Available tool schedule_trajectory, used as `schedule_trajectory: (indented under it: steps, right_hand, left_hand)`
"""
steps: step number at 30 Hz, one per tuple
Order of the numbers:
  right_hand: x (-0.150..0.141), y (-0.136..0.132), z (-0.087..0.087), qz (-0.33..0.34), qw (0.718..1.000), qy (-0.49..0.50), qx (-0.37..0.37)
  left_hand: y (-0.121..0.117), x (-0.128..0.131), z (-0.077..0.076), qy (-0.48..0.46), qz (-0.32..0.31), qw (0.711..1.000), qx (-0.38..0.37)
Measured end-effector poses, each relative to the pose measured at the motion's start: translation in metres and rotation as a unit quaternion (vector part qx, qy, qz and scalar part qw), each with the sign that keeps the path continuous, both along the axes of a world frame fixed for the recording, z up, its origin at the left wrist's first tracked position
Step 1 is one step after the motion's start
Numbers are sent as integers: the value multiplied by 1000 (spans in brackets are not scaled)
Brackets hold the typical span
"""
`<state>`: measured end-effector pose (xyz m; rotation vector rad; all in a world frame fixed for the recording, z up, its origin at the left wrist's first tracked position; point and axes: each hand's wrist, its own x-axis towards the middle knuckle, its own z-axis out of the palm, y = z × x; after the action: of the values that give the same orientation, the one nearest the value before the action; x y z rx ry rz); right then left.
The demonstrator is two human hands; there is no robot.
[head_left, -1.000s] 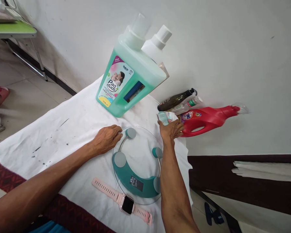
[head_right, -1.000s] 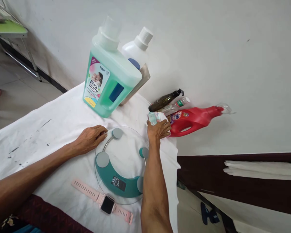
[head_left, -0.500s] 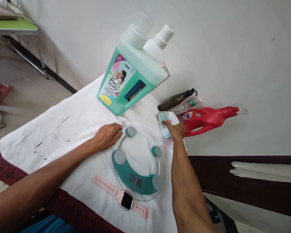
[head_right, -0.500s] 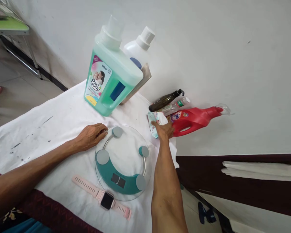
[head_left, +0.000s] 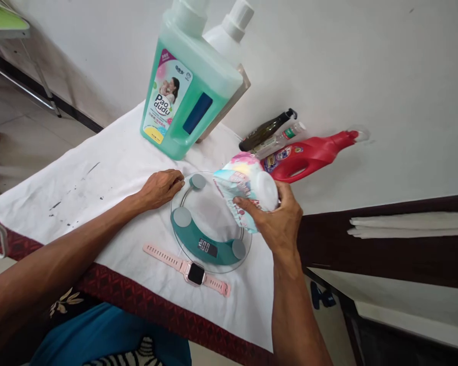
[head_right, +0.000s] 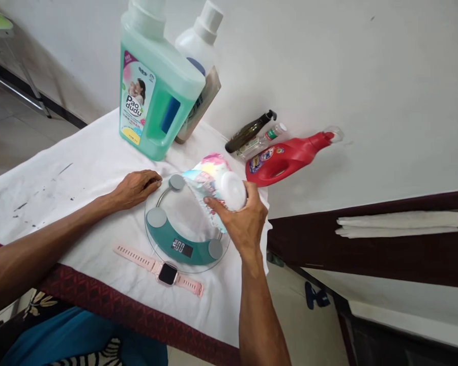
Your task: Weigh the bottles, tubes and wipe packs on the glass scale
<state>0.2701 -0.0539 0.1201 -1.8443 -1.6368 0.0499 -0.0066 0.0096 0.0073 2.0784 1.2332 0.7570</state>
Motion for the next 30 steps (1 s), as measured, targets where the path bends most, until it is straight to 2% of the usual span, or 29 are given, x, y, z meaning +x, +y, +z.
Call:
schedule_trajectory:
  steps: [3,7,10,13,15,17,19,22,25,30]
  right_hand:
    - [-15,-24,-11,42,999,-13,-19]
    - [-23,-34,-33,66,995,-58,-54]
    - [-22,-37,-35,93,992,-53,-69]
    - [-13,-39,-28,124,987,34,-96]
    - [-4,-40,-30,131,979,134,-75]
    - [7,-38,-41,93,967,237,-22]
    - [15,-34,-59,12,950,311,23]
    - [22,-30,-87,-85,930,352,58]
    - [26,-29,-100,-104,921,365,90]
    - [29,-28,-99,-98,911,387,100]
  left_hand:
    - [0,-1,1,8,-1,1000,5]
    - [0,-1,1,13,0,1000,8]
    - [1,-1,-1,14,9,1000,7]
    - [2,0,-2,12,12,1000,1]
    - [2,0,0,11,10,1000,-2]
    - [1,0,1,14,11,1000,-5]
    - [1,1,3,21,15,1000,-7]
    - [1,1,4,30,16,999,-4]
    - [2,1,3,29,12,999,7]
    - [3,1,2,29,14,999,20]
